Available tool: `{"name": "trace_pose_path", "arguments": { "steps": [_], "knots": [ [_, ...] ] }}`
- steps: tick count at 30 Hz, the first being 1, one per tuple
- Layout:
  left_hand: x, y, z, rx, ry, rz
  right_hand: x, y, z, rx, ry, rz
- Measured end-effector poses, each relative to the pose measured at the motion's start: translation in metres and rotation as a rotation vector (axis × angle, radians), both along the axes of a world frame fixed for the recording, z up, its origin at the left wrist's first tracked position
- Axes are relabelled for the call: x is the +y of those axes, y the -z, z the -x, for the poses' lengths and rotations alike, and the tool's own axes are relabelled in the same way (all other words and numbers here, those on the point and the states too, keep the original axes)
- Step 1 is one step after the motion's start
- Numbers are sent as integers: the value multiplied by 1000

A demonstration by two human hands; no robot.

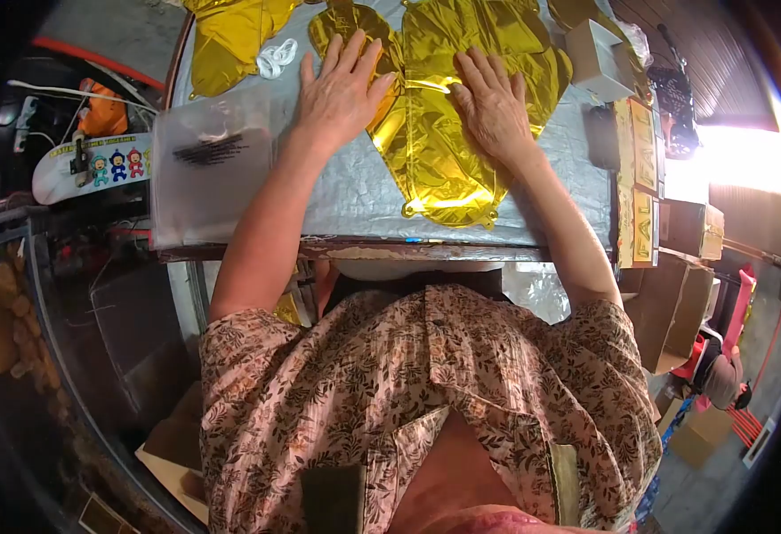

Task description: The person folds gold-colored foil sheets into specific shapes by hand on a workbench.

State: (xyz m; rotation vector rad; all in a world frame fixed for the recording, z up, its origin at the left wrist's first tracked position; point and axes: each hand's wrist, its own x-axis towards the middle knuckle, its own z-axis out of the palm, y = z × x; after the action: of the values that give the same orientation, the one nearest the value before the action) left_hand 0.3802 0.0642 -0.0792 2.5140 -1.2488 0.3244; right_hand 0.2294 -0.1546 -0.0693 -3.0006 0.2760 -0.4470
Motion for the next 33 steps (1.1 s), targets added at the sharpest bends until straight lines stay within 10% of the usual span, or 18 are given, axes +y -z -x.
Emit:
{"name": "trace_pose_path", "arguments": {
  "steps": [33],
  "knots": [
    [-17,-2,15,-33,307,321,-8,-2,61,-4,-6,-120]
  ]
}}
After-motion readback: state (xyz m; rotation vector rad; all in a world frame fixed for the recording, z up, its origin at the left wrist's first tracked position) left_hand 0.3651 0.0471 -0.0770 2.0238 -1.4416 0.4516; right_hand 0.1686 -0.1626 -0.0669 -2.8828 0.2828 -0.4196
